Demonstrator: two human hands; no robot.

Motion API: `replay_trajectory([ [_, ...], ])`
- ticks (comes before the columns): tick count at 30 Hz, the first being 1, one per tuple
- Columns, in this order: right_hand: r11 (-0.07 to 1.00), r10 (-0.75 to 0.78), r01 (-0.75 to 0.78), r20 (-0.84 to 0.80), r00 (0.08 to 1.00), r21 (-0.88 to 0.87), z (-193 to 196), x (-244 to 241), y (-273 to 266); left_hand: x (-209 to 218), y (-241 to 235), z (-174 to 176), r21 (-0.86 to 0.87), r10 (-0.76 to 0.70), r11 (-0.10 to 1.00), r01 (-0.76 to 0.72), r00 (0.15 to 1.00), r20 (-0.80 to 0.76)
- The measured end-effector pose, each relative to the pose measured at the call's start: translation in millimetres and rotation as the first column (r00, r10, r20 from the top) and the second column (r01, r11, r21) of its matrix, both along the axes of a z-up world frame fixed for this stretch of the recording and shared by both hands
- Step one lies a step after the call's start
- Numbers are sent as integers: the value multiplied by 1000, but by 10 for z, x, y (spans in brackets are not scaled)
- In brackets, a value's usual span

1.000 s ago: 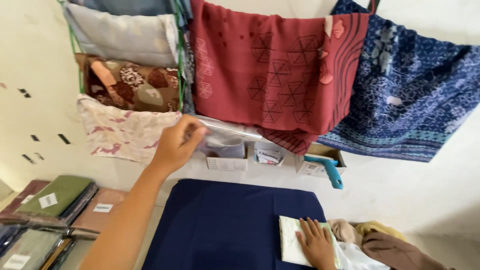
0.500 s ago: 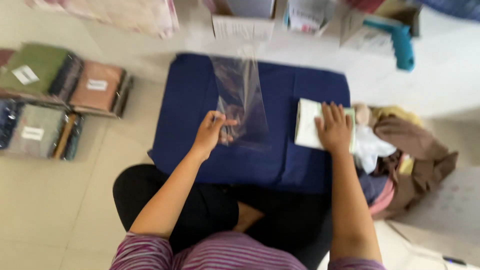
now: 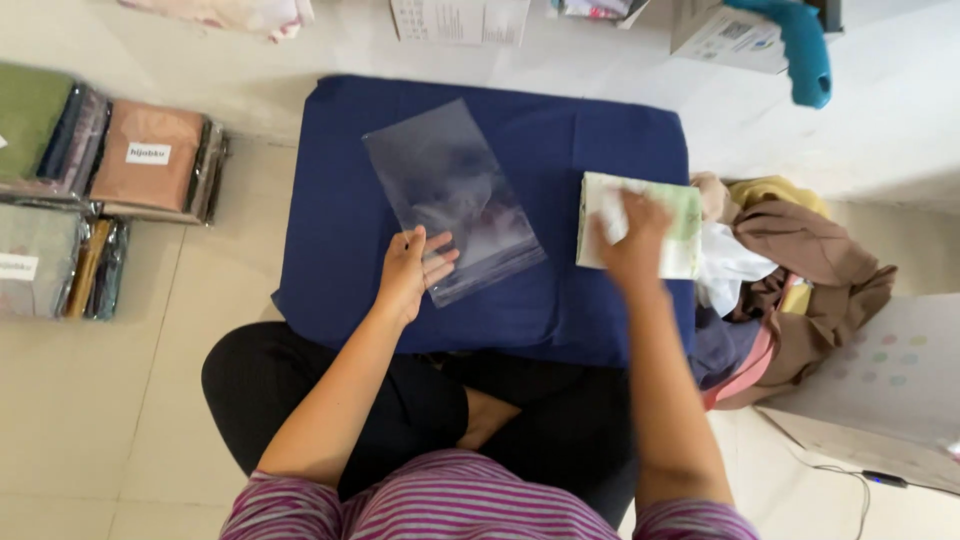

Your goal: The person folds a patterned cloth on a blue mat, uses a lint roller to remove lint, then places the cloth into a clear plastic bag, seals it, and adds a label. The finished package is placed with other similar packages.

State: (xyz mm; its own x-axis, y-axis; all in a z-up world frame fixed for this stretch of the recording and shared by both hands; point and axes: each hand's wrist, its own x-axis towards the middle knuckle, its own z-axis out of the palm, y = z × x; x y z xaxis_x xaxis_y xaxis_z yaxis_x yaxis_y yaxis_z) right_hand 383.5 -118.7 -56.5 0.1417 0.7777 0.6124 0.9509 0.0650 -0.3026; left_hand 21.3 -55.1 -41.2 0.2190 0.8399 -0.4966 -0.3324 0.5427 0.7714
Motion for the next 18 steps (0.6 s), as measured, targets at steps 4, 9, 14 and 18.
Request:
replay_trajectory([
  [4,924,289,-379,-551,783,-54,532,-1196,-165,103,-37,-32,16,44,999,-45,997,66],
  [9,939,68,-105,-123,990,-328,252,-1424,-148,204,-153,-112,150,234,959,-241,970,67],
  [14,965,69,-102,-141,988,-240,159,-1135,-19,125,-342,-7,162,331,932,-324,944,-13],
  [18,963,221,-259,-333,917,-74,322,-458,8,-10,-371,-236,443,457,848,-292,825,-332],
])
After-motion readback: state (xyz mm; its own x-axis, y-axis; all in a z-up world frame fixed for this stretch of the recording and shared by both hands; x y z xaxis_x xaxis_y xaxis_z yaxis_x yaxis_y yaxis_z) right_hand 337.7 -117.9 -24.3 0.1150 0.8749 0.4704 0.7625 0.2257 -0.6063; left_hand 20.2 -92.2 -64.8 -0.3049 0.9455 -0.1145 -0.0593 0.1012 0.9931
